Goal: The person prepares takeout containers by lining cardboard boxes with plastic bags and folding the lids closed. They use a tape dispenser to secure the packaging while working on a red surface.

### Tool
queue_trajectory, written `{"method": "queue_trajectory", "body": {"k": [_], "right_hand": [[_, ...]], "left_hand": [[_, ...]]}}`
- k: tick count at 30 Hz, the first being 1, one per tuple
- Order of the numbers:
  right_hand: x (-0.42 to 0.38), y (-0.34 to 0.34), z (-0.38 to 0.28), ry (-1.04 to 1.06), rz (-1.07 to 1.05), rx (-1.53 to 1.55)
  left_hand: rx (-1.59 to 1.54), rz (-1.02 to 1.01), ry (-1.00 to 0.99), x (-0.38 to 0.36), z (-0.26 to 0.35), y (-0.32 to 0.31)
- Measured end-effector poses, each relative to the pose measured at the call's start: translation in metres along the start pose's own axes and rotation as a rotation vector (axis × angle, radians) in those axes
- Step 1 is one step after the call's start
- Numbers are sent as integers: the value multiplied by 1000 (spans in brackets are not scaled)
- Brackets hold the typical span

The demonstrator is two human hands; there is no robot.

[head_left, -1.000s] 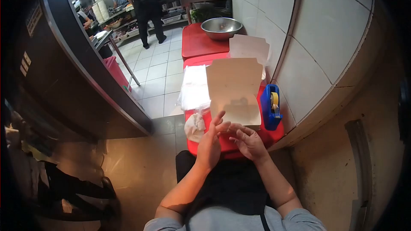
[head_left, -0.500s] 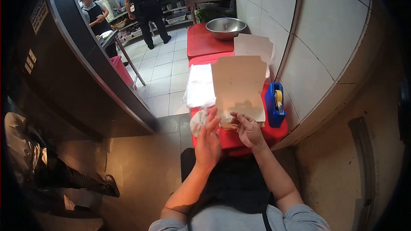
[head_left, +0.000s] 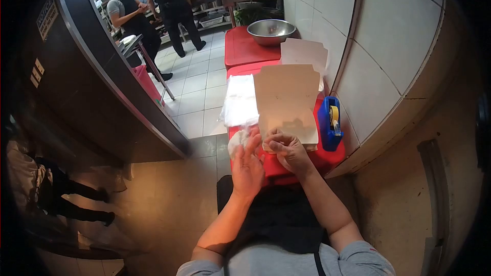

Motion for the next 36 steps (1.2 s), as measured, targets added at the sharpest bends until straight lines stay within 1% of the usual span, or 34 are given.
{"method": "queue_trajectory", "body": {"k": [2,4,8,10,11,13,14,16,19,20,21,23,24,27,28,31,34,36], "right_hand": [[2,1,2,17,25,-23],[3,0,0,63,64,-111],[5,-9,-4,96,195,-225],[6,-12,-6,118,223,-305],[6,-12,-7,130,237,-346],[8,-8,-5,245,247,-574],[9,-7,-4,303,252,-688],[8,-22,-17,313,261,-784],[10,-22,-16,357,277,-849],[8,-17,-16,380,298,-870],[7,-14,-16,351,287,-829],[6,-11,-11,291,255,-734],[6,-8,-5,250,251,-761],[0,-9,-3,214,266,-757],[1,0,4,181,275,-751],[-1,-7,-2,270,287,-911],[-1,-10,-1,388,269,-1181],[-3,-21,-5,500,229,-1398]], "left_hand": [[42,11,-18,1,-3,0],[107,29,-42,0,-4,-3],[381,94,-205,0,-4,-13],[549,119,-307,1,-7,-13],[764,161,-370,1,-7,-11],[1195,243,-496,-1,-5,-8],[1421,326,-547,-3,-5,-9],[1871,501,-642,-9,0,-20],[1652,675,-633,0,-2,5],[1565,699,-615,6,1,14],[1483,685,-590,11,5,17],[550,241,-64,25,-2,42],[214,167,71,24,-3,32],[160,93,147,23,-9,32],[167,129,163,21,-8,25],[295,246,144,20,-10,28],[326,306,27,19,-8,19],[380,344,-1,20,-10,22]]}}
Point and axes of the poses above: each hand's wrist, its own x-axis towards the middle knuckle, its own y-axis out of the back of the hand, z = x × y, the point moved 1 cm from there along x, towards the middle knuckle, and after that the axes turned 10 degrees about y, right-handed, at the moved point
